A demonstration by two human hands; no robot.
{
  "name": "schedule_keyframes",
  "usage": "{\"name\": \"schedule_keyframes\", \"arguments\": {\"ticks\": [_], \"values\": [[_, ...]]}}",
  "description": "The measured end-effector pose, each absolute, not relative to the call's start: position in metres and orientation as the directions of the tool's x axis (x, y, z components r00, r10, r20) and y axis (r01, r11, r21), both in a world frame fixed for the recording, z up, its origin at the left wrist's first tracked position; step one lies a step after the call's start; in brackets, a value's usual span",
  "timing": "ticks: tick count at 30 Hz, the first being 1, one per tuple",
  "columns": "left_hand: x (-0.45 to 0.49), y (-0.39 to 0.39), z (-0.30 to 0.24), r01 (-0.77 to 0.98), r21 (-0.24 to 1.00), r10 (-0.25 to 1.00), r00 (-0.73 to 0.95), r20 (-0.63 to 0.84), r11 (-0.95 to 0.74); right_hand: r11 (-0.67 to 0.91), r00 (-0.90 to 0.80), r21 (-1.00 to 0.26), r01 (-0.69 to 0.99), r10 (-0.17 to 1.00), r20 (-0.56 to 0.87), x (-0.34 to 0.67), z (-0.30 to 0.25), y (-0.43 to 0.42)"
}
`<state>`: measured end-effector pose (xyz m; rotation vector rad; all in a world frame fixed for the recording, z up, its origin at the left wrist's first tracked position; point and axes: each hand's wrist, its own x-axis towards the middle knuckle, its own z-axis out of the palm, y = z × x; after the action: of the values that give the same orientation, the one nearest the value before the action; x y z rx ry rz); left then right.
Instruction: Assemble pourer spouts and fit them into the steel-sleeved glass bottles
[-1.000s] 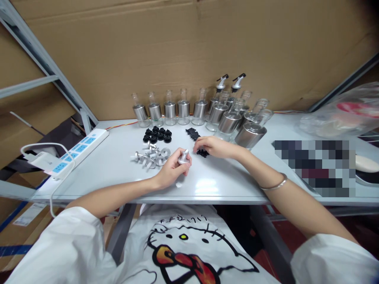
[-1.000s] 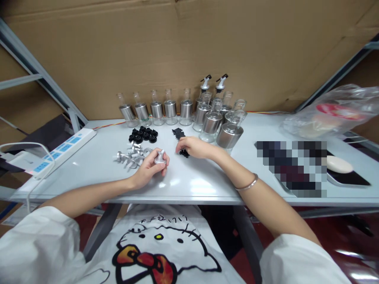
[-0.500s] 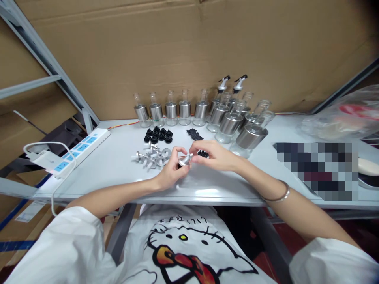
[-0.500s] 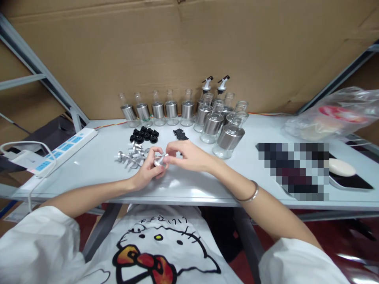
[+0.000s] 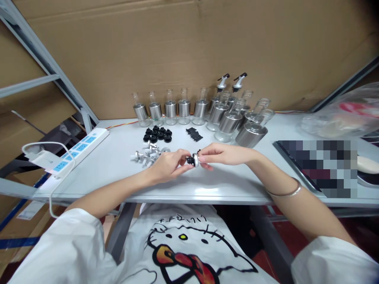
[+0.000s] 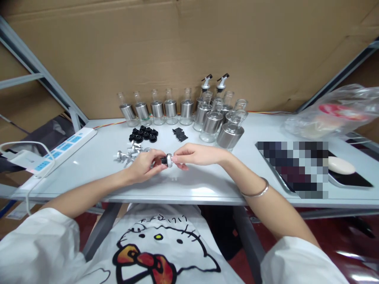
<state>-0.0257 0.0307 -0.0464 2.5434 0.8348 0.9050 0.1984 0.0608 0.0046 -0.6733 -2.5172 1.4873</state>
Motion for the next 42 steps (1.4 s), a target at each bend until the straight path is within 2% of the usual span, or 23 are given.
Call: {"name": "schedule_keyframes", "arguments": {"ticks": [3,6,11,13,16,19,22,24,27,30,32,36,39,42], "values": [[-0.027,0.032,-0.042,0.451,0.096,0.418,0.699,0.580,-0.888,0.349,-0.910,-0.889,0.296,0.386,-0.151,0.196,0.004,0.058],[-0.024,0.028,-0.040,0.435,-0.116,0.273,0.729,0.628,-0.893,0.292,-0.922,-0.909,0.298,0.333,-0.196,0.193,0.003,0.055],[-0.022,0.026,-0.033,0.381,-0.326,0.072,0.739,0.670,-0.865,0.249,-0.946,-0.931,0.267,0.254,-0.203,0.190,0.002,0.050],[-0.023,0.026,-0.029,0.386,-0.366,0.048,0.740,0.670,-0.847,0.280,-0.944,-0.924,0.260,0.275,-0.183,0.189,0.004,0.047],[-0.025,0.027,-0.023,0.412,-0.360,0.060,0.722,0.689,-0.837,0.369,-0.923,-0.891,0.264,0.364,-0.123,0.189,0.009,0.042],[-0.026,0.028,-0.019,0.434,-0.314,0.097,0.700,0.707,-0.844,0.565,-0.898,-0.786,0.251,0.438,0.028,0.188,0.014,0.036],[-0.029,0.030,-0.018,0.464,-0.213,0.192,0.680,0.708,-0.860,0.825,-0.844,-0.498,0.266,0.449,0.293,0.186,0.015,0.031],[-0.030,0.032,-0.016,0.485,-0.123,0.279,0.672,0.686,-0.866,0.927,-0.799,-0.215,0.307,0.374,0.470,0.185,0.013,0.028],[-0.033,0.033,-0.015,0.498,0.021,0.399,0.667,0.629,-0.867,0.912,-0.755,0.200,0.359,0.158,0.636,0.183,0.009,0.027],[-0.033,0.032,-0.013,0.497,0.184,0.503,0.647,0.573,-0.848,0.811,-0.740,0.445,0.380,-0.022,0.672,0.182,0.006,0.030],[-0.032,0.031,-0.010,0.509,0.296,0.583,0.618,0.528,-0.808,0.757,-0.725,0.521,0.394,-0.092,0.683,0.181,0.004,0.033],[-0.029,0.026,-0.005,0.485,0.568,0.734,0.568,0.373,-0.665,0.696,-0.681,0.583,0.420,-0.183,0.709,0.181,0.002,0.036],[-0.027,0.022,-0.004,0.385,0.770,0.776,0.592,0.217,-0.509,0.674,-0.661,0.613,0.412,-0.243,0.711,0.182,0.001,0.035],[-0.026,0.021,-0.004,0.327,0.870,0.791,0.602,0.108,-0.368,0.663,-0.660,0.636,0.395,-0.277,0.698,0.185,0.002,0.033]]}}
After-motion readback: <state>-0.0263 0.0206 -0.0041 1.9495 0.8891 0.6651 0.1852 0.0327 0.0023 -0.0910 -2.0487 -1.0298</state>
